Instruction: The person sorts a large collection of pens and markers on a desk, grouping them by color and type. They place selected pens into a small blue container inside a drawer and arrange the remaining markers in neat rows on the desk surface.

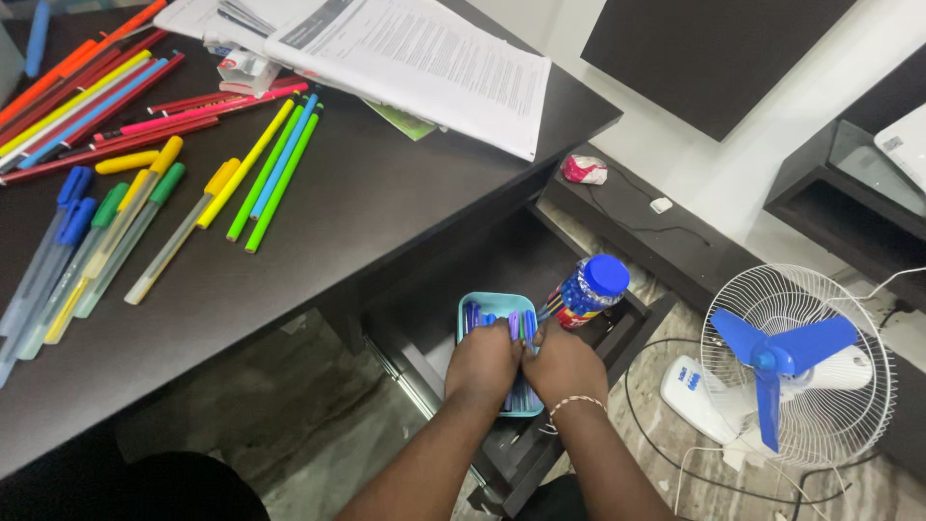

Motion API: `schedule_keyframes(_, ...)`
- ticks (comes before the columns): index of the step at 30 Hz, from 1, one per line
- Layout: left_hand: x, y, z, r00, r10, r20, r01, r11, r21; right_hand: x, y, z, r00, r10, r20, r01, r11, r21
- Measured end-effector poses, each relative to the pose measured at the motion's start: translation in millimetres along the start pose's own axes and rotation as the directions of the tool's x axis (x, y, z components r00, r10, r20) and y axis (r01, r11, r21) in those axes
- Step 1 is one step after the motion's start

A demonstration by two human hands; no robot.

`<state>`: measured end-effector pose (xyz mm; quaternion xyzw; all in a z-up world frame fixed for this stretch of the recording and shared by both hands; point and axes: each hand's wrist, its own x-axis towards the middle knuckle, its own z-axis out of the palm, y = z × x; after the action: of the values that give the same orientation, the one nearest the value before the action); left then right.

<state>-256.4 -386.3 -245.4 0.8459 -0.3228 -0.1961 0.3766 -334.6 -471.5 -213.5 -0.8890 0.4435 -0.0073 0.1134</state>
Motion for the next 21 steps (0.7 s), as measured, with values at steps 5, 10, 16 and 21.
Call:
schedule_keyframes(5, 1.4, 0.1, 1.3, 0.998, -0.037, 0.047, 0.034, 0.998, 0.061, 5.0, 2.8, 5.9, 1.0, -0.015, -0.002, 0.015, 1.0, -0.025)
schedule_keyframes(10, -3.6, 6.0, -6.9, 0.995, -0.031, 0.096, 0.024, 0.997, 0.08, 1.6, 5.2, 7.8, 0.999, -0.04, -0.001, 0.04, 0.999, -0.034)
schedule_keyframes(16, -6.3, 4.8, -7.6, 0.998, -0.007, 0.07, 0.008, 1.0, -0.021, 0.2, 0.0, 2.5, 1.0, -0.008, 0.011, 0.009, 1.0, -0.029)
schedule_keyframes(21, 0.2, -1.5, -1.1, 0.997, -0.001, 0.073, 0.001, 1.0, -0.001, -1.6, -1.6, 1.5, 1.0, -0.021, 0.0, 0.021, 1.0, -0.012)
